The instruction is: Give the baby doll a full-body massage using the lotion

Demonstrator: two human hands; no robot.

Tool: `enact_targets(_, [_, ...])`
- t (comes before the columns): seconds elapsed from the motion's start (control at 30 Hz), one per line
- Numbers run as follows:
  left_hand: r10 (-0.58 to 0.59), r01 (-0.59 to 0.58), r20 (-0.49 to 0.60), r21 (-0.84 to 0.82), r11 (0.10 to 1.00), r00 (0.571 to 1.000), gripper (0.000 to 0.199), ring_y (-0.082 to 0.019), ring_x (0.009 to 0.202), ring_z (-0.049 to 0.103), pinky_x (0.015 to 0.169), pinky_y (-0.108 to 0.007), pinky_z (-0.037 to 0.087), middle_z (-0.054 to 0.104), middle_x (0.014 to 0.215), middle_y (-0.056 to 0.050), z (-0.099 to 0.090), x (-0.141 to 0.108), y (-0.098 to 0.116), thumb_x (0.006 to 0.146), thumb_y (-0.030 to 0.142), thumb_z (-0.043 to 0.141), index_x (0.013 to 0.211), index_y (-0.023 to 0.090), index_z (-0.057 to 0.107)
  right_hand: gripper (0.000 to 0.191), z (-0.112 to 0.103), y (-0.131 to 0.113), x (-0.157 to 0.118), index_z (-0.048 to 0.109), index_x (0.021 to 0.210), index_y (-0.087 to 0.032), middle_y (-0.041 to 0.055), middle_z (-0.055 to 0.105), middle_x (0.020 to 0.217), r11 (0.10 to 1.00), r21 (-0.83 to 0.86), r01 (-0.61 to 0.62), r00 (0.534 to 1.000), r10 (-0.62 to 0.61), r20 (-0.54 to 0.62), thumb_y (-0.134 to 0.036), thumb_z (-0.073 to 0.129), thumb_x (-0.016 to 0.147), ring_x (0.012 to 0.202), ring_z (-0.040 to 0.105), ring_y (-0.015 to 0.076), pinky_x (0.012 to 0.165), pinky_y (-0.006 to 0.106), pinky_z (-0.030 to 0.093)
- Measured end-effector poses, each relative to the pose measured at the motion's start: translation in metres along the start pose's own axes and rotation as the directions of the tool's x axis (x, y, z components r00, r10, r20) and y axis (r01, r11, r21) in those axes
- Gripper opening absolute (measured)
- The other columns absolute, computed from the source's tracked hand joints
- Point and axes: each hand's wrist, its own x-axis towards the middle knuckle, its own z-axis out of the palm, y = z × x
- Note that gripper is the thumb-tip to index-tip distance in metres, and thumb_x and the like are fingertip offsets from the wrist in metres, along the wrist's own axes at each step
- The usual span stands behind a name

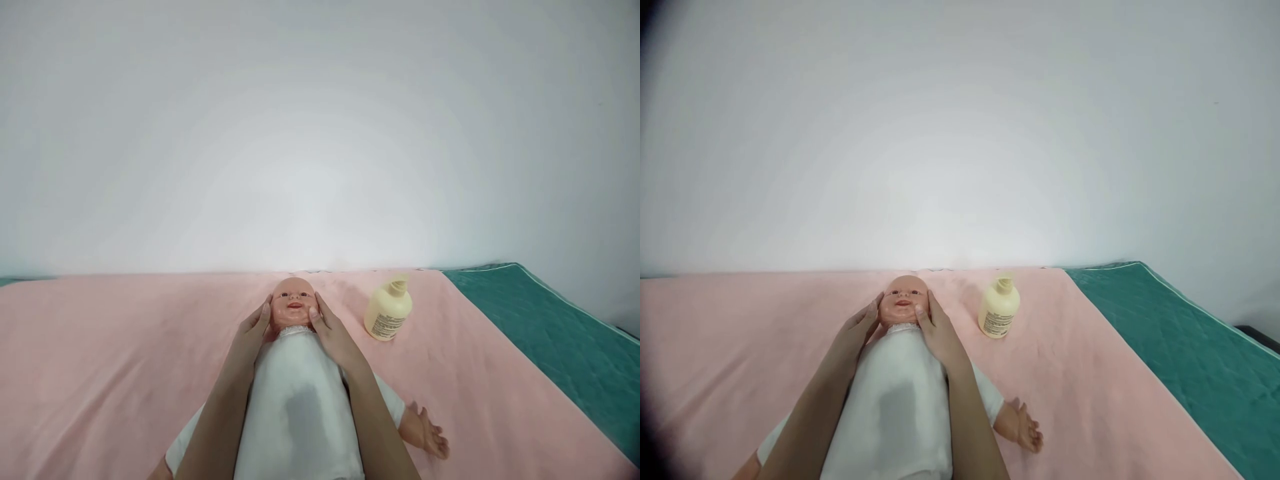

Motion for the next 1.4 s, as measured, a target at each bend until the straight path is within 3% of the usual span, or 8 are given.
enact_targets(0.2, [0.036,-0.034,-0.003,0.193,0.981,0.999,0.069,-0.026,0.126,0.050,0.101,-0.034,0.045,0.053,0.137,-0.011,0.004,-0.002,0.002,0.082,0.038,0.069,0.142,0.018,0.043,0.081,0.002,-0.012,-0.006,0.025,0.148,-0.026,0.0043,0.035,0.150,0.999,-0.001,0.040,0.998,-0.040,0.042,-0.053,0.062,0.082,0.138,0.032,0.0242,0.115,0.044,0.025])
enact_targets(0.37, [0.036,-0.033,-0.015,0.171,0.985,0.999,0.084,-0.027,0.116,0.058,0.094,-0.032,0.052,0.054,0.136,-0.015,0.012,-0.005,0.001,0.074,0.024,0.077,0.145,0.019,0.034,0.079,0.005,-0.008,-0.004,0.024,0.149,-0.026,0.0056,0.040,0.147,0.997,-0.019,0.070,0.997,-0.069,0.023,-0.048,0.062,0.083,0.136,0.037,0.0249,0.114,0.043,0.028])
enact_targets(0.53, [0.074,-0.065,-0.029,0.250,0.966,0.997,0.074,-0.027,0.121,0.055,0.097,-0.032,0.049,0.055,0.135,-0.013,0.012,-0.005,0.003,0.077,0.023,0.072,0.143,0.018,0.039,0.081,0.006,-0.004,-0.003,0.022,0.149,-0.025,0.0062,0.033,0.151,0.994,-0.087,0.066,0.998,-0.066,0.007,-0.052,0.060,0.084,0.139,0.031,0.0246,0.115,0.042,0.023])
enact_targets(0.7, [0.120,-0.124,0.032,0.252,0.960,0.992,0.067,-0.024,0.129,0.046,0.105,-0.032,0.040,0.045,0.144,-0.010,0.005,0.000,-0.003,0.085,0.031,0.062,0.145,0.017,0.037,0.079,0.002,-0.003,-0.003,0.017,0.151,-0.022,0.0056,0.024,0.155,0.993,-0.111,0.027,1.000,-0.027,0.006,-0.058,0.049,0.088,0.142,0.023,0.0214,0.117,0.042,0.016])
enact_targets(0.93, [0.179,-0.173,0.016,0.353,0.919,0.984,0.059,-0.022,0.137,0.036,0.113,-0.034,0.028,0.041,0.147,-0.006,0.003,-0.001,-0.007,0.092,0.044,0.051,0.145,0.022,0.039,0.080,-0.001,0.008,0.002,0.015,0.151,-0.024,0.0039,0.027,0.153,0.999,-0.050,-0.008,1.000,0.009,0.013,-0.068,0.040,0.088,0.141,0.025,0.0212,0.117,0.043,0.017])
enact_targets(1.13, [0.186,-0.185,0.029,0.322,0.929,0.982,0.058,-0.020,0.138,0.032,0.114,-0.031,0.024,0.040,0.148,-0.009,0.001,0.004,-0.008,0.096,0.047,0.039,0.144,0.014,0.039,0.084,-0.001,0.005,0.003,0.015,0.151,-0.021,0.0047,0.024,0.154,0.998,-0.045,-0.034,0.999,0.035,0.022,-0.070,0.039,0.086,0.142,0.023,0.0212,0.118,0.041,0.015])
enact_targets(1.27, [0.164,-0.166,0.034,0.343,0.924,0.986,0.057,-0.021,0.138,0.033,0.113,-0.032,0.026,0.040,0.148,-0.008,-0.001,0.007,-0.010,0.094,0.046,0.045,0.143,0.018,0.040,0.088,0.000,-0.006,-0.002,0.013,0.151,-0.023,0.0031,0.020,0.156,0.998,-0.034,-0.051,0.998,0.053,0.042,-0.065,0.051,0.084,0.143,0.018,0.0219,0.118,0.041,0.014])
enact_targets(1.4, [0.174,-0.178,0.041,0.324,0.929,0.984,0.063,-0.024,0.135,0.038,0.111,-0.034,0.032,0.038,0.149,-0.010,0.004,0.004,-0.010,0.089,0.042,0.056,0.143,0.018,0.037,0.093,0.001,-0.010,-0.005,0.012,0.151,-0.022,0.0054,0.024,0.155,0.999,-0.016,-0.043,0.998,0.044,0.055,-0.060,0.061,0.081,0.142,0.024,0.0236,0.117,0.042,0.021])
